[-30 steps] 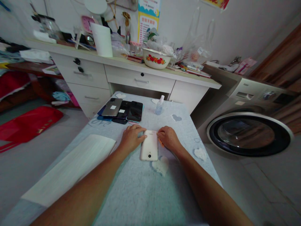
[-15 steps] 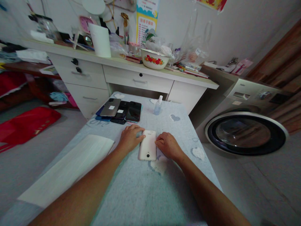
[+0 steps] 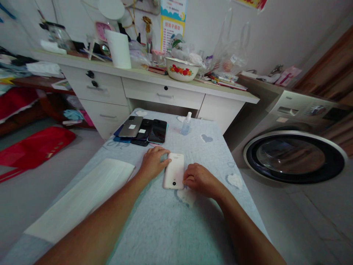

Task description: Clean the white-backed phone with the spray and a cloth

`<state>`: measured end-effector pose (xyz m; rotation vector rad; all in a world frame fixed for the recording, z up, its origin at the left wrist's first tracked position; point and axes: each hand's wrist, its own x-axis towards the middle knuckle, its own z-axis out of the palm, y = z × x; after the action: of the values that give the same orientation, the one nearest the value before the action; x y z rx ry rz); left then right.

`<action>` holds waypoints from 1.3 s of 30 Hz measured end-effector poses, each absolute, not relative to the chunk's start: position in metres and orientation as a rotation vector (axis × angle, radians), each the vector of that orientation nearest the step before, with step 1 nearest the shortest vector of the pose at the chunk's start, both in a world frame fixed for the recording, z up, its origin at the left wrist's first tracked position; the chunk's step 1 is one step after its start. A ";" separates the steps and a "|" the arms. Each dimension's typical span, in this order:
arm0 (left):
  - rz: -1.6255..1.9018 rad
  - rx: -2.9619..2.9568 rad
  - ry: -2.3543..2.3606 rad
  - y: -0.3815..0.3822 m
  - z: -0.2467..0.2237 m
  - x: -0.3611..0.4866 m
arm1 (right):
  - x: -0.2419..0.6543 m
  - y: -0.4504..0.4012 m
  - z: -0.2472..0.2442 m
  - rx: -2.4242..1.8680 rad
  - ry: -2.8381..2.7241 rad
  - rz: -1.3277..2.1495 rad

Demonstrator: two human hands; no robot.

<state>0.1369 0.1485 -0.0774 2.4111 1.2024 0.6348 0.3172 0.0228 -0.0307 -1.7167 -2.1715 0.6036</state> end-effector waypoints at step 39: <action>0.429 2.495 1.258 0.117 -0.061 0.141 | 0.318 0.032 -0.055 -1.399 -0.674 1.224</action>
<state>0.1414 0.1171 -0.0612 2.4951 1.2584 0.4295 0.3183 0.0317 -0.0550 -1.3992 -0.6744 1.2245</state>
